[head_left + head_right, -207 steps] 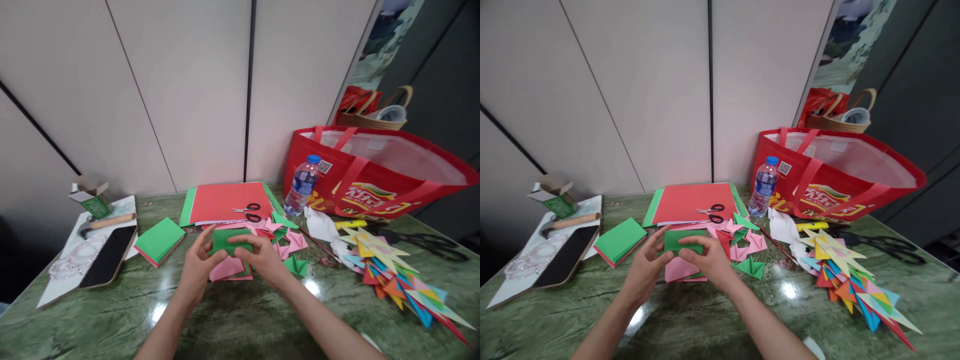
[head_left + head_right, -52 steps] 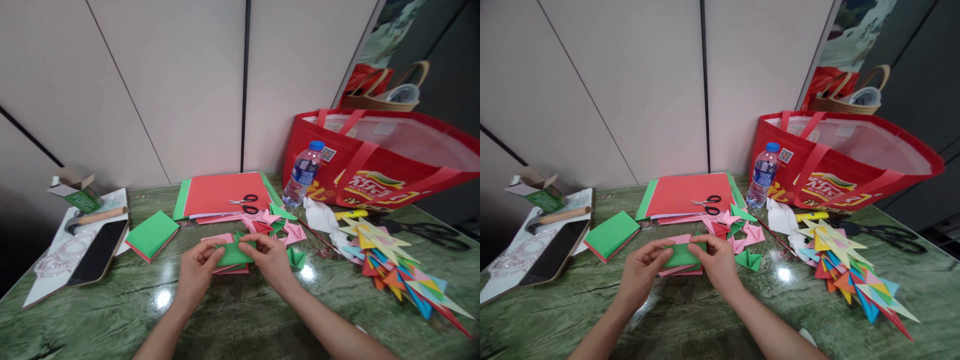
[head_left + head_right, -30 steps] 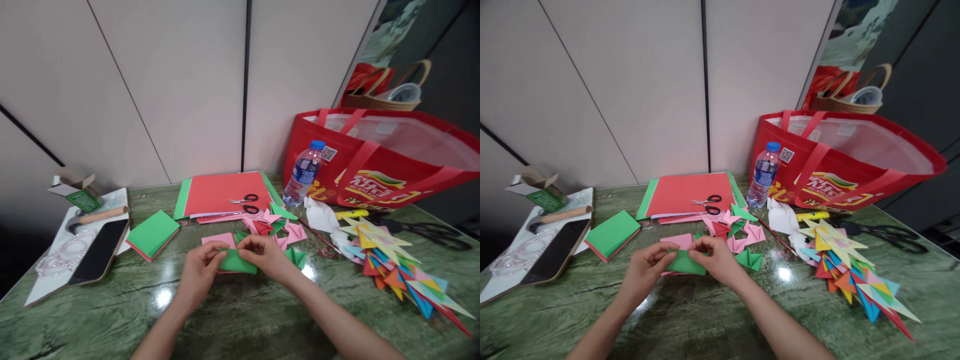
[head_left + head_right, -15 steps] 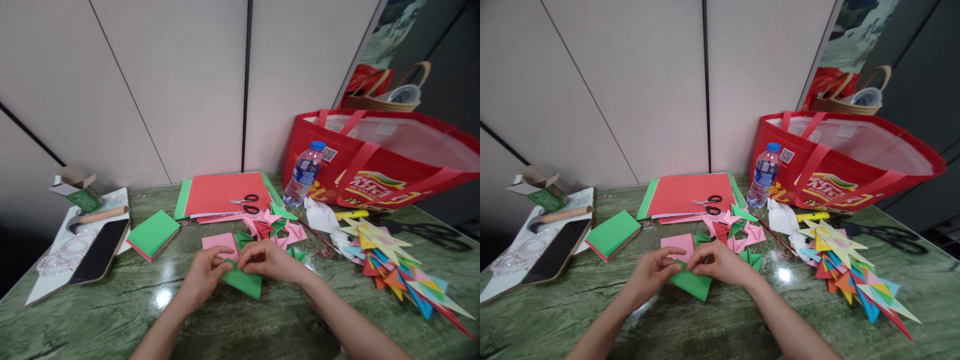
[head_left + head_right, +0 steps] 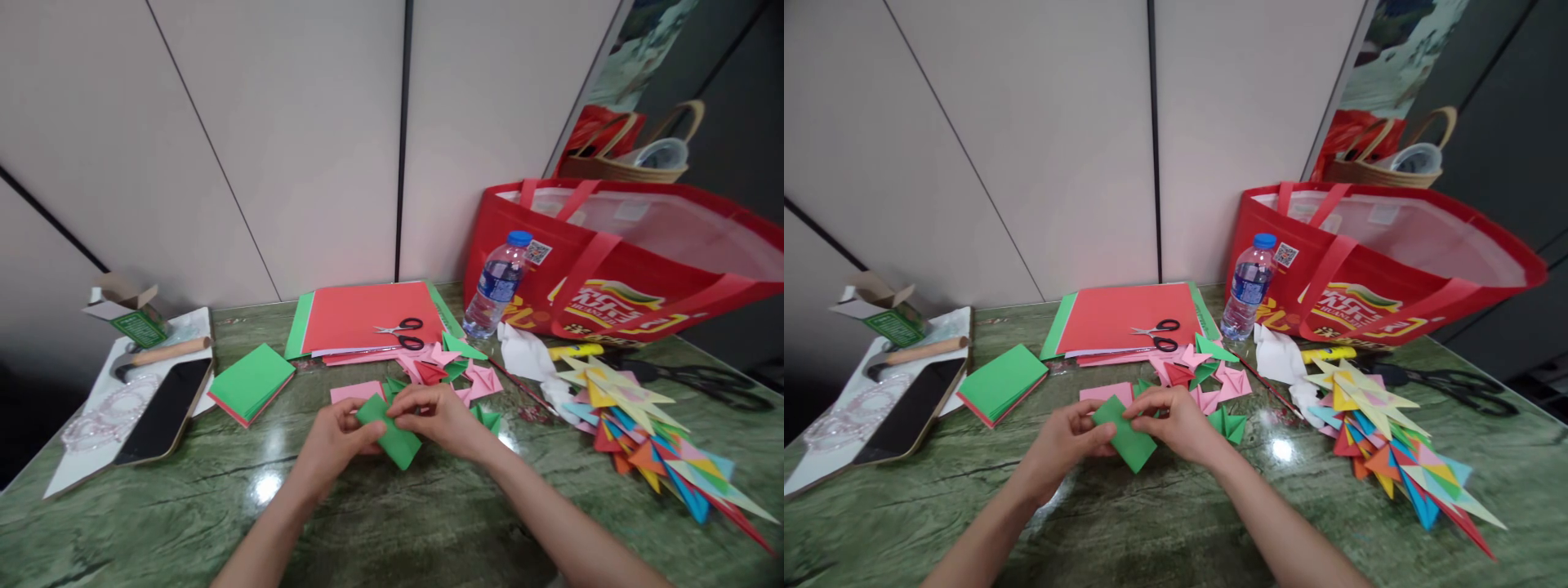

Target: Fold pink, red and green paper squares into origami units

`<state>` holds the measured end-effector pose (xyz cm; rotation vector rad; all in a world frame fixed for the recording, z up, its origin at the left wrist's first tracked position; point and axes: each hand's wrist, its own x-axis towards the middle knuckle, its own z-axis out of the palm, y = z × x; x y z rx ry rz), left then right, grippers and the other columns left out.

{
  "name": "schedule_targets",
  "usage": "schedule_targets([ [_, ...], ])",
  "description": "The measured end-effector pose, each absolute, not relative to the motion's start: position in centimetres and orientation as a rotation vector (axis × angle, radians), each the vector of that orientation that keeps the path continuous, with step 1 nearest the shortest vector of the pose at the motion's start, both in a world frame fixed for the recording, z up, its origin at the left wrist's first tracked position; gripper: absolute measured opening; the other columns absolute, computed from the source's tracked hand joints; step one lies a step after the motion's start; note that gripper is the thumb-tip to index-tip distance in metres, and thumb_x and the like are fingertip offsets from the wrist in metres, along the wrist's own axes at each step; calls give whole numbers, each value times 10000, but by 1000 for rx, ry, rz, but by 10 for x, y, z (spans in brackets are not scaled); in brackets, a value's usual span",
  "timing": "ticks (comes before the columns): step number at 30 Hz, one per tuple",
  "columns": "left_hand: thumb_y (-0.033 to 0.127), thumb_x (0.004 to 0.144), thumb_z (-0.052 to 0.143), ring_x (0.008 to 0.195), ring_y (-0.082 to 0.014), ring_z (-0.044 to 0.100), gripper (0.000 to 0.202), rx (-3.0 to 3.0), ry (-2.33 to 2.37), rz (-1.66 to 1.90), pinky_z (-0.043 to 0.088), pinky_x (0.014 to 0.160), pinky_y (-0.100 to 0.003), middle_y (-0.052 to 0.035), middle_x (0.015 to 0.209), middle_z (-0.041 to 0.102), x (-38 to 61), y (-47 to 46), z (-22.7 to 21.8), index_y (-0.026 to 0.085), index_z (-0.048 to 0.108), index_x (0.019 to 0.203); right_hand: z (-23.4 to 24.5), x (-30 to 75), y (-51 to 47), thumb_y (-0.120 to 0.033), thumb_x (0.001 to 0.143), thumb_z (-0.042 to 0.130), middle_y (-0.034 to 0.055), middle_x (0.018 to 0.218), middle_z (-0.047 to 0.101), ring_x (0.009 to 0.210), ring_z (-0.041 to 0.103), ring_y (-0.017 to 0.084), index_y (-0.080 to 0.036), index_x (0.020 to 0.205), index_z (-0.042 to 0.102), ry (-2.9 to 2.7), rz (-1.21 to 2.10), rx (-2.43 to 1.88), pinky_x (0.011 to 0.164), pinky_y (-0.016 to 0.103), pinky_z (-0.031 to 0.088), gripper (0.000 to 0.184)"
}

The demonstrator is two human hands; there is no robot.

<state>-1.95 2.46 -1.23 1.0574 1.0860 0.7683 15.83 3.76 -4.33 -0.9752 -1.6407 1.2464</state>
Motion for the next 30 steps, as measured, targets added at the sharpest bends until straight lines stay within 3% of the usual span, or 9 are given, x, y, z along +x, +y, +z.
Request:
schedule_targets([
  [9,355,581,705,571,-181,634,287,964,1162,805,522,584,-292,-52,607,678,-18,26,-18,100,644,698,-49,154,38,-223,690,632,36,785,649,737,573,153,-188,788,685,-1559,1167,-999,629,260,444,116],
  [18,321,574,710,485,-149,601,257,958,1193,879,519,523,-278,-35,511,644,-17,24,-18,104,576,552,-49,153,37,-219,687,633,36,798,651,750,581,159,-193,787,686,-1541,1181,-1008,640,269,453,115],
  [30,375,630,662,519,-158,602,260,987,1150,916,524,540,-285,-11,526,631,-18,26,-16,118,629,621,-51,155,39,-237,676,637,26,768,649,681,555,140,-184,789,682,-1524,1198,-1048,590,247,431,133],
])
